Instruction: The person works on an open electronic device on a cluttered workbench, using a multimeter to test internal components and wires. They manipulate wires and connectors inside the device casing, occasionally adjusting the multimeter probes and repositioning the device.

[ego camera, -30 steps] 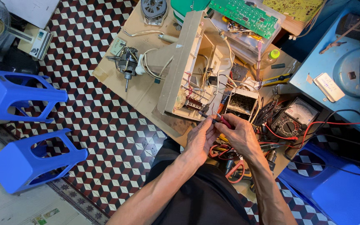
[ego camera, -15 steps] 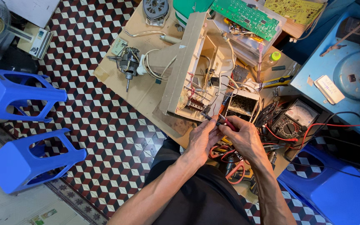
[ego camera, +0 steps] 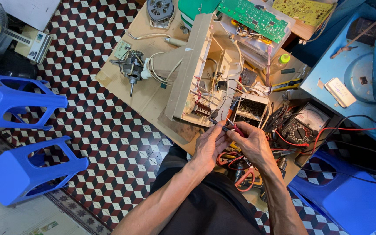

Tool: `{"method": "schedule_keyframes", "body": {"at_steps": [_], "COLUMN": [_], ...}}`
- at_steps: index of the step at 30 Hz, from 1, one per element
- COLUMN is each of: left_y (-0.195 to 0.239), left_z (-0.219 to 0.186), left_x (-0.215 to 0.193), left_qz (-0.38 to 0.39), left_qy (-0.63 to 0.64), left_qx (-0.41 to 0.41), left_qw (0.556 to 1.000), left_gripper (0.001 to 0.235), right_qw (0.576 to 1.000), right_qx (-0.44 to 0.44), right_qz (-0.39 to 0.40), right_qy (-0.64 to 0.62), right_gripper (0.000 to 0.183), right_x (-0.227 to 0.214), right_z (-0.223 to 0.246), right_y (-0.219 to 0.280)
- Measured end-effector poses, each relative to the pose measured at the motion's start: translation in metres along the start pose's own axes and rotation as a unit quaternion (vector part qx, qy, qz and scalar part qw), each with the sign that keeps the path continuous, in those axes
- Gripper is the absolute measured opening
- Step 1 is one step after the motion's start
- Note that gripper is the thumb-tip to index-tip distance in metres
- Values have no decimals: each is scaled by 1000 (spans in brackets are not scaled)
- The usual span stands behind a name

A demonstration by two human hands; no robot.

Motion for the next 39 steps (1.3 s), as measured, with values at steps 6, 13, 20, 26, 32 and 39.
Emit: {"method": "schedule_keyframes", "body": {"at_steps": [6,13,20,26,32,39], "left_y": [2,-8,-28,-18,-8,-6], "left_z": [-3,4,15,10,-1,-1], "left_x": [3,-2,-16,-9,-2,-1], "left_qz": [-7,-7,48,14,-10,-24], "left_qy": [-15,6,34,19,0,-12], "left_qx": [-3,1,43,25,20,3], "left_qw": [1000,1000,997,999,1000,1000], "left_gripper": [40,34,21,29,36,35], "right_qw": [998,974,991,973,966,970], "right_qx": [11,-165,-102,-209,-211,-197], "right_qz": [-7,-111,-45,-60,-68,-81], "right_qy": [59,105,74,76,134,117], "right_gripper": [33,30,32,32,30,30], "right_x": [-2,-18,14,21,30,27], "right_z": [3,54,78,94,85,85], "right_y": [1,8,-15,-16,-24,-21]}}
Point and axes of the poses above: each hand's wrist, its own y-axis away from the middle knuckle, its own x-axis out of the palm, z = x × y, the point moved 7 cm from there along -y, towards the middle knuckle, and after that the axes turned 1 degree about -y, right-handed, at the moved point
